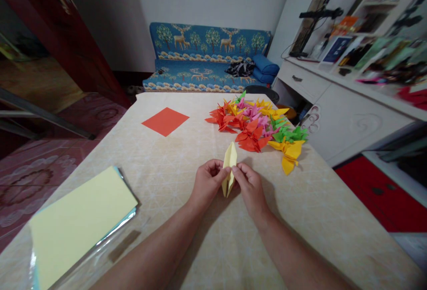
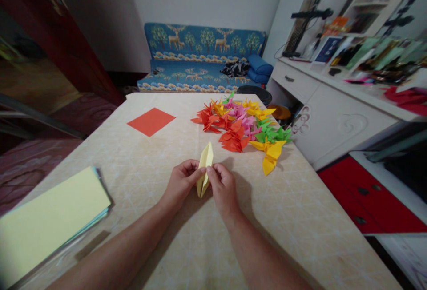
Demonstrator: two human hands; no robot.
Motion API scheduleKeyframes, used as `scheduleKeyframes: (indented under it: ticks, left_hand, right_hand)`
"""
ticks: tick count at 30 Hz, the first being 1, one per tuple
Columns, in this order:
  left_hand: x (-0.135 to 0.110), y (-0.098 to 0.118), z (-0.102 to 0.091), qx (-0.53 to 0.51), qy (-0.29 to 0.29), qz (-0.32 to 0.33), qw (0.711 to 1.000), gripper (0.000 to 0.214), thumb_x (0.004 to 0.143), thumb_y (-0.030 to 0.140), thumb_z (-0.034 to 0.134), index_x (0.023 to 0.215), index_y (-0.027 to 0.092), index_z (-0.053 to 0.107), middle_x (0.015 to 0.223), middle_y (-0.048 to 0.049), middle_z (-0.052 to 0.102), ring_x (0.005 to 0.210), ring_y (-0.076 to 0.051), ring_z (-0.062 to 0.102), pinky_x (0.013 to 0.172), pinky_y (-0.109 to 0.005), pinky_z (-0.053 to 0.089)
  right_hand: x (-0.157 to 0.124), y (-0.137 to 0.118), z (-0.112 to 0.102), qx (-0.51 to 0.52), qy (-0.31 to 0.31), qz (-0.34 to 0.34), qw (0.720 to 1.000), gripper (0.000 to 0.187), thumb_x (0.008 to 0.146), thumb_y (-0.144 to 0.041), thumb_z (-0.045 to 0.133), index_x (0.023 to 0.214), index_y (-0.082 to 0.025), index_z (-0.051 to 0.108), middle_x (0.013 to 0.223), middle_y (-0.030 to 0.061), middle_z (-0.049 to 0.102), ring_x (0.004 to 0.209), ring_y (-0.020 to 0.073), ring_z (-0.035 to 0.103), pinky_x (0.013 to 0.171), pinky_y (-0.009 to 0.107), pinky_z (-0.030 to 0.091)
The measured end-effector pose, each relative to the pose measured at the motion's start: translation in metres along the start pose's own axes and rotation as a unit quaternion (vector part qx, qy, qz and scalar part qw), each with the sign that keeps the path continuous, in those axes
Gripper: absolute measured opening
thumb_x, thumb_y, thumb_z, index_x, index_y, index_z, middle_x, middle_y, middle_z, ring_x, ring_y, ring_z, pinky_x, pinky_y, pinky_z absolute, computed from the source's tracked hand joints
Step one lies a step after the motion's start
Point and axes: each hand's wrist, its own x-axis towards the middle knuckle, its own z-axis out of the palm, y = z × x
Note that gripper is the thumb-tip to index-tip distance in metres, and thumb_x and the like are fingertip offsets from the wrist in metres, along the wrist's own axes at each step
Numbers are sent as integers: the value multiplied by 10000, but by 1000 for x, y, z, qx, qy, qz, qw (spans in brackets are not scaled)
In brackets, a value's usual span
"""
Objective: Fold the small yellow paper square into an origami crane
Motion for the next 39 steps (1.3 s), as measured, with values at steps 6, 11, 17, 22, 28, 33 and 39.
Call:
scheduleKeyframes:
  ticks: [6, 11, 17, 22, 28, 33, 39]
  left_hand:
    - [0, -2, -1, 2, -8, 2, 1000, 205, 701, 307, 706, 749, 127, 618, 651, -4, 603, 555, -89, 541, 535, -195, 425]
    - [1, -2, -2, 8, -10, 4, 1000, 195, 710, 296, 699, 754, 126, 615, 648, -3, 597, 552, -84, 532, 523, -185, 415]
    - [1, -3, -2, 8, -13, 7, 1000, 198, 726, 300, 686, 759, 123, 605, 648, 2, 587, 548, -77, 523, 521, -180, 410]
    - [1, -2, 0, 13, -9, 4, 1000, 191, 725, 289, 686, 757, 121, 601, 643, 2, 583, 549, -79, 520, 524, -185, 411]
    - [1, -2, -1, 23, -15, 10, 1000, 183, 743, 285, 670, 768, 119, 597, 657, 0, 582, 563, -78, 521, 538, -187, 411]
    - [1, -2, -1, 20, -12, 9, 1000, 190, 733, 291, 679, 761, 119, 602, 648, 2, 583, 553, -77, 519, 527, -185, 407]
    - [2, -1, -1, 7, -13, 9, 1000, 194, 722, 297, 689, 746, 123, 605, 642, 7, 588, 550, -77, 527, 531, -183, 413]
  right_hand:
    - [0, 1, 0, 1, -3, -1, 1000, 245, 825, -407, 521, 697, -201, 490, 615, -40, 439, 566, 121, 412, 506, 220, 340]
    - [1, 1, 0, 0, 4, -4, 1000, 243, 820, -403, 529, 689, -202, 488, 611, -41, 436, 565, 122, 410, 512, 221, 345]
    - [1, 4, 0, 1, -1, -1, 1000, 233, 826, -388, 526, 703, -193, 493, 624, -36, 440, 579, 117, 413, 514, 215, 342]
    - [1, 4, 0, 7, -3, 3, 1000, 231, 824, -396, 522, 723, -188, 513, 634, -31, 463, 581, 120, 425, 513, 216, 347]
    - [0, 4, 1, 6, -2, -3, 1000, 241, 822, -405, 523, 704, -196, 499, 626, -37, 449, 574, 120, 422, 513, 217, 345]
    - [1, 4, 0, 8, -4, -4, 1000, 236, 826, -390, 524, 701, -192, 492, 626, -39, 434, 573, 114, 407, 513, 215, 339]
    - [1, 3, 0, 4, -2, 0, 1000, 242, 829, -398, 514, 704, -193, 487, 622, -39, 437, 571, 115, 414, 515, 214, 344]
